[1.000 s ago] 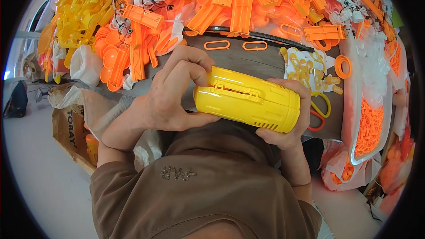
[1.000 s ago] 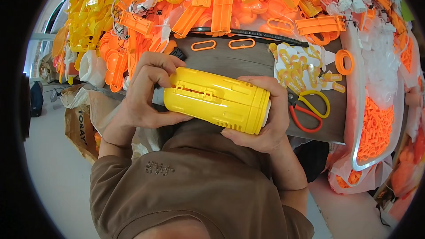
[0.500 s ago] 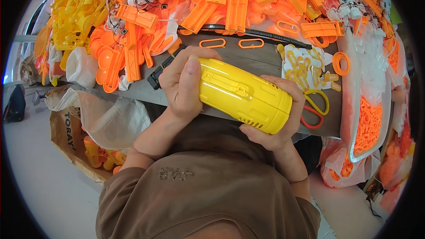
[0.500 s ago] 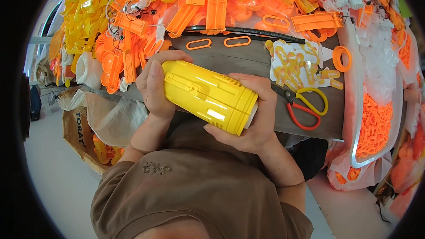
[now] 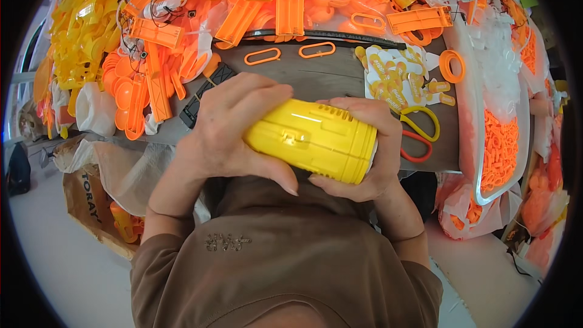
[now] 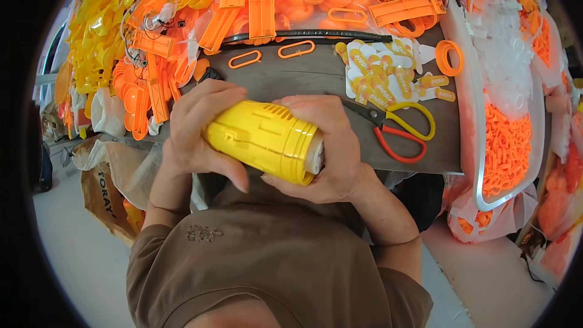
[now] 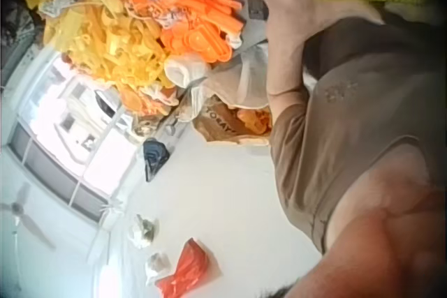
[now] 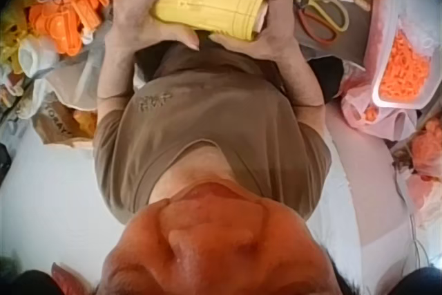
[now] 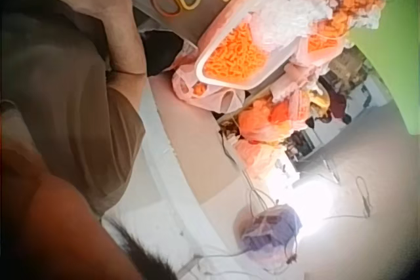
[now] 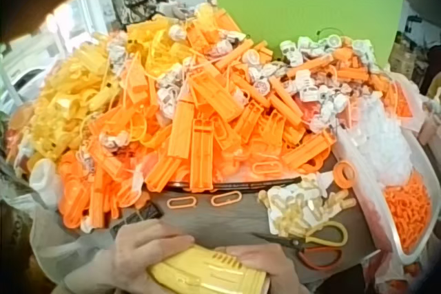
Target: Assembling components of a plastic toy bubble gun at a workbench.
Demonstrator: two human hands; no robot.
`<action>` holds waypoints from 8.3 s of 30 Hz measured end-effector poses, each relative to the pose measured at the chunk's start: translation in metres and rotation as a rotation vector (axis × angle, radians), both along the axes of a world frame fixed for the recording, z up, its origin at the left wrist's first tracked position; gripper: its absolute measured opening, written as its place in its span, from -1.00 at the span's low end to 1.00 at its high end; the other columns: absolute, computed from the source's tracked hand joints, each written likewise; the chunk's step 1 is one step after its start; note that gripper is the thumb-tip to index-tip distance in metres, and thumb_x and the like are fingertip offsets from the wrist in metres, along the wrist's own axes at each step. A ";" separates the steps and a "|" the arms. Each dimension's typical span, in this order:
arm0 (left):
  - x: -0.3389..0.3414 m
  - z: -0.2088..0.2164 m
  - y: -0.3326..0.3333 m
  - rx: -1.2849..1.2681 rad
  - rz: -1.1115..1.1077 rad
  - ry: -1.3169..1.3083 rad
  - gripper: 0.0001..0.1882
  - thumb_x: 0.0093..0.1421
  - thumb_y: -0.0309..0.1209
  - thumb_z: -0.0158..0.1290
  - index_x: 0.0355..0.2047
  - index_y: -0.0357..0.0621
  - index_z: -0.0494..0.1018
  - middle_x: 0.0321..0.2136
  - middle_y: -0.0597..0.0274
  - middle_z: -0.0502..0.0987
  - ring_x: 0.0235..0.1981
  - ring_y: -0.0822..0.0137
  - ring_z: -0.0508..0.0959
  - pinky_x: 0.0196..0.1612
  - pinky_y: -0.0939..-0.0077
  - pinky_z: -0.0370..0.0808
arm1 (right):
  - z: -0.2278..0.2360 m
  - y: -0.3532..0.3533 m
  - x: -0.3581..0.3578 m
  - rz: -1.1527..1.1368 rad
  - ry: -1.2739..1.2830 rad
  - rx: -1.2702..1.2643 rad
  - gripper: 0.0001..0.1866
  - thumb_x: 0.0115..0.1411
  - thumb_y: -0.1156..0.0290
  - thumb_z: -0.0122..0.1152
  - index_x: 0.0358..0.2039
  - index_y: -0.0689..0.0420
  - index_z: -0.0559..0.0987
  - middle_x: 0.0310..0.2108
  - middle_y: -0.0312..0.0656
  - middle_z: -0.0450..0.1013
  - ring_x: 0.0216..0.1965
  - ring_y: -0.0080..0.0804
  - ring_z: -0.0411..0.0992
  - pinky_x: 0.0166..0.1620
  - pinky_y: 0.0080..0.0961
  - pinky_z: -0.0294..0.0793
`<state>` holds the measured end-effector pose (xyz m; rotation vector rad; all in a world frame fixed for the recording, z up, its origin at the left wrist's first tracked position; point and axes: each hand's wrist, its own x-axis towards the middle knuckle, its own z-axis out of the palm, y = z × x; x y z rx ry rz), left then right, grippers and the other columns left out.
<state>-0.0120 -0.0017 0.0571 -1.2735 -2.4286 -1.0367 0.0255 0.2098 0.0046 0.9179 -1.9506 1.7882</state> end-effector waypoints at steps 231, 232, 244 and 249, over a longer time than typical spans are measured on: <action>-0.003 -0.004 0.012 1.532 0.149 -0.717 -0.38 0.04 -0.16 -0.03 0.03 -0.32 0.18 -0.08 0.07 0.38 -0.06 0.19 0.42 0.01 0.27 0.37 | 0.053 -0.007 -0.032 0.292 -0.570 -0.131 -0.13 0.08 -0.25 -0.08 0.06 0.35 0.16 -0.28 -0.13 0.33 -0.45 -0.50 0.33 -0.47 -0.62 0.43; 0.000 -0.006 0.012 1.535 0.140 -0.715 -0.38 0.04 -0.16 -0.03 0.03 -0.32 0.18 -0.08 0.07 0.38 -0.06 0.19 0.42 0.01 0.27 0.37 | 0.057 -0.009 -0.030 0.287 -0.564 -0.127 -0.13 0.08 -0.25 -0.08 0.06 0.35 0.16 -0.28 -0.13 0.33 -0.45 -0.50 0.33 -0.47 -0.62 0.43; -0.001 -0.023 -0.004 1.351 -0.513 -0.695 -0.04 -0.28 -0.14 0.27 0.06 -0.31 0.04 -0.29 -0.13 0.35 -0.37 -0.07 0.50 -0.37 0.15 0.56 | 0.051 -0.038 0.003 -0.011 0.074 0.032 -0.38 -0.06 0.25 0.29 -0.08 0.32 0.27 -0.35 -0.15 0.38 -0.43 -0.46 0.38 -0.38 -0.61 0.36; -0.006 -0.025 -0.007 1.358 -0.582 -0.733 -0.01 -0.30 -0.22 0.27 0.09 -0.31 -0.01 -0.28 -0.15 0.34 -0.35 -0.11 0.49 -0.35 0.12 0.55 | 0.043 -0.038 0.000 0.097 0.018 -0.055 -0.29 -0.05 0.07 0.30 -0.07 0.33 0.26 -0.30 -0.07 0.36 -0.39 -0.39 0.39 -0.33 -0.55 0.38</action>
